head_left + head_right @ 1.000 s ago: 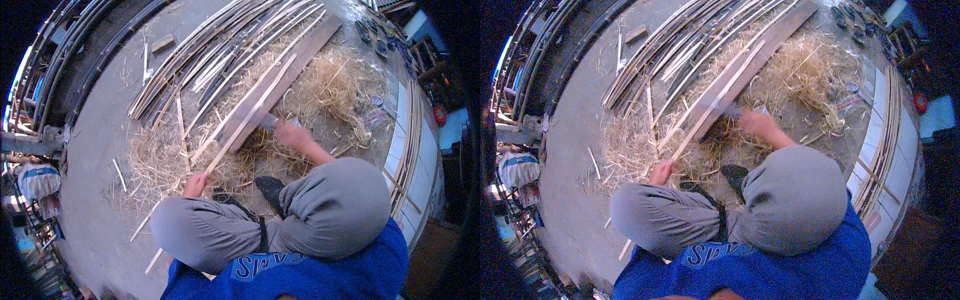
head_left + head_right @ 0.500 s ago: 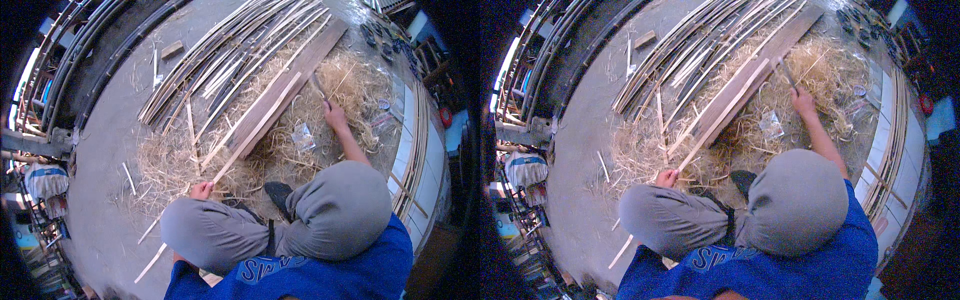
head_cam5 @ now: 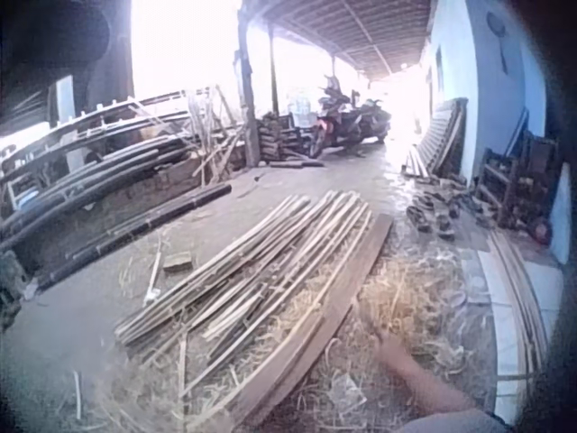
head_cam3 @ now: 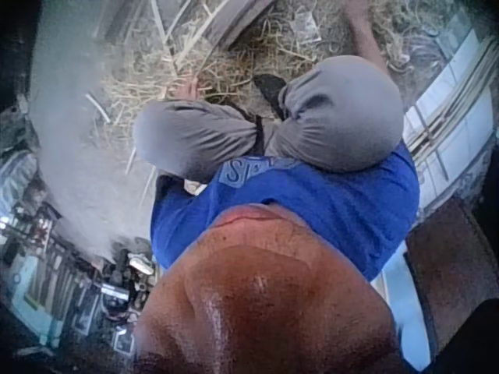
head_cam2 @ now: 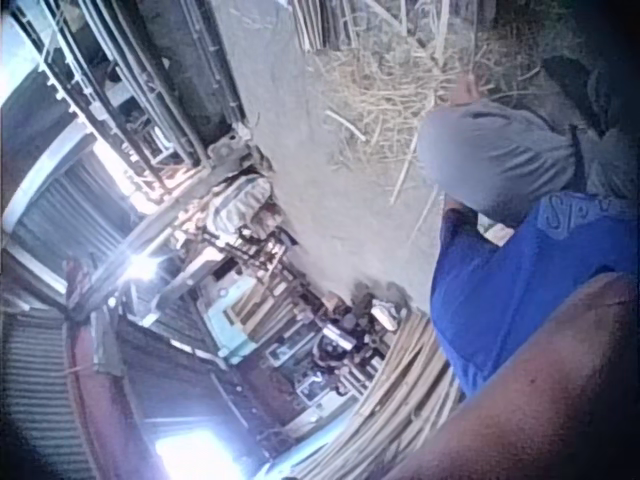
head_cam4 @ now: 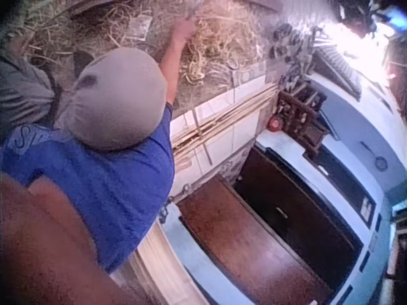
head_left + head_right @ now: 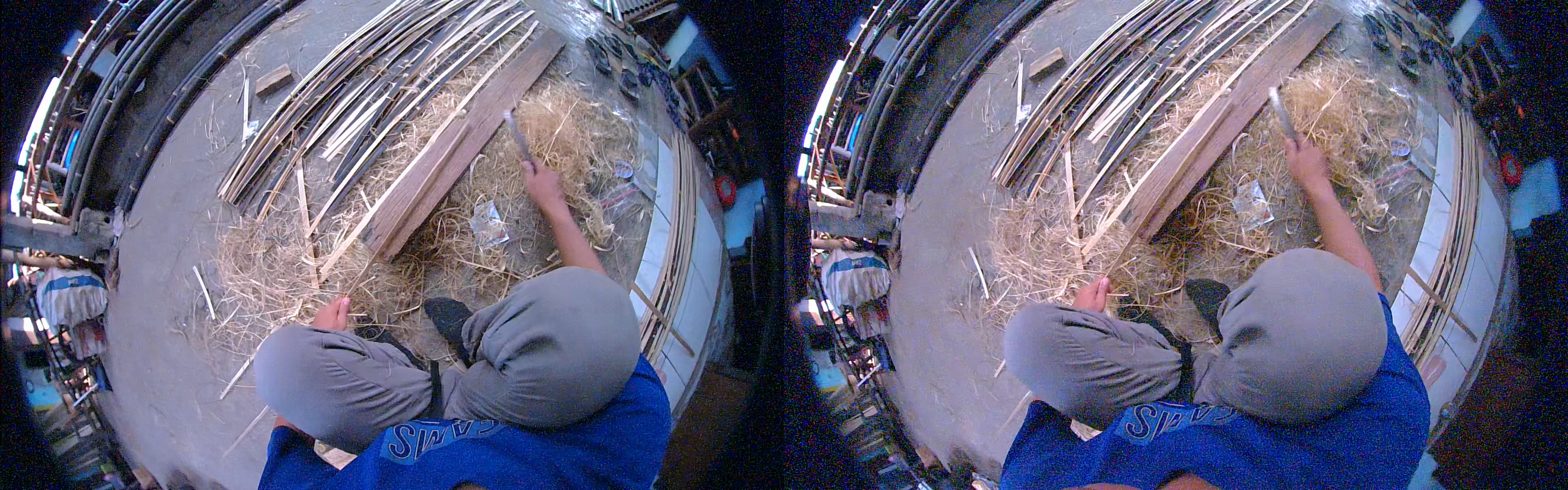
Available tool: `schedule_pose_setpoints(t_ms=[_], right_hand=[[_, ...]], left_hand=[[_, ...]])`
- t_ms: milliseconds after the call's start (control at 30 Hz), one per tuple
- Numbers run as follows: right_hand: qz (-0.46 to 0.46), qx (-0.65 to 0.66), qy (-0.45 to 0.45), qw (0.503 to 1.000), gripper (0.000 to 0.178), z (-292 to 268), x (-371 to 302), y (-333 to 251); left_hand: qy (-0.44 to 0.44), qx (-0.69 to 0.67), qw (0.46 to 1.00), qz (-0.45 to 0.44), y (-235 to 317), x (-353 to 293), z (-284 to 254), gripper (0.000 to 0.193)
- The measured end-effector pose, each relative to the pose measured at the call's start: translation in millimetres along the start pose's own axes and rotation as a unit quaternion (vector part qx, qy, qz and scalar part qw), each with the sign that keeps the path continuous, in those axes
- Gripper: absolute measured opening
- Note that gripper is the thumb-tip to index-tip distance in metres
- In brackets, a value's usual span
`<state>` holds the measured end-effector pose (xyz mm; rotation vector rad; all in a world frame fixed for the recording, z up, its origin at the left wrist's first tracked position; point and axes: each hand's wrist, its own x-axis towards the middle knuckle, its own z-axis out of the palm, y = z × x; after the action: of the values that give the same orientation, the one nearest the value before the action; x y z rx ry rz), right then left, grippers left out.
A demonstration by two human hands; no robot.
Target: The person sits on the floor and uses a knife to shave thin strips of bamboo, repeatedly scraping the surface to smooth and thin the material. The person occasionally inspects the strips and adjusts their grip while continuing the shaving process.
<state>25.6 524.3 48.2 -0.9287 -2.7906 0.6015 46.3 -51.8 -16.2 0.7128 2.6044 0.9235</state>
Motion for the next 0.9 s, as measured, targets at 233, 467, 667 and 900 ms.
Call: schedule_pose_setpoints(t_ms=[233,467,667,900], right_hand=[[-0.325,0.012,-0.254,0.911,0.033,38,-167,-110],[-0.259,0.074,-0.174,0.947,0.036,28,-131,-98],[-0.130,0.038,-0.091,0.987,0.035,25,-66,-27],[-0.276,0.056,-0.208,0.937,0.037,17,-93,-71]], left_hand=[[-0.180,-0.293,0.919,-0.190,61,71,-12,0.047],[-0.152,-0.285,0.921,-0.219,48,62,-8,0.049],[-0.138,-0.230,0.943,-0.198,21,39,-4,0.044],[-0.140,-0.321,0.910,-0.220,38,63,-7,0.043]])
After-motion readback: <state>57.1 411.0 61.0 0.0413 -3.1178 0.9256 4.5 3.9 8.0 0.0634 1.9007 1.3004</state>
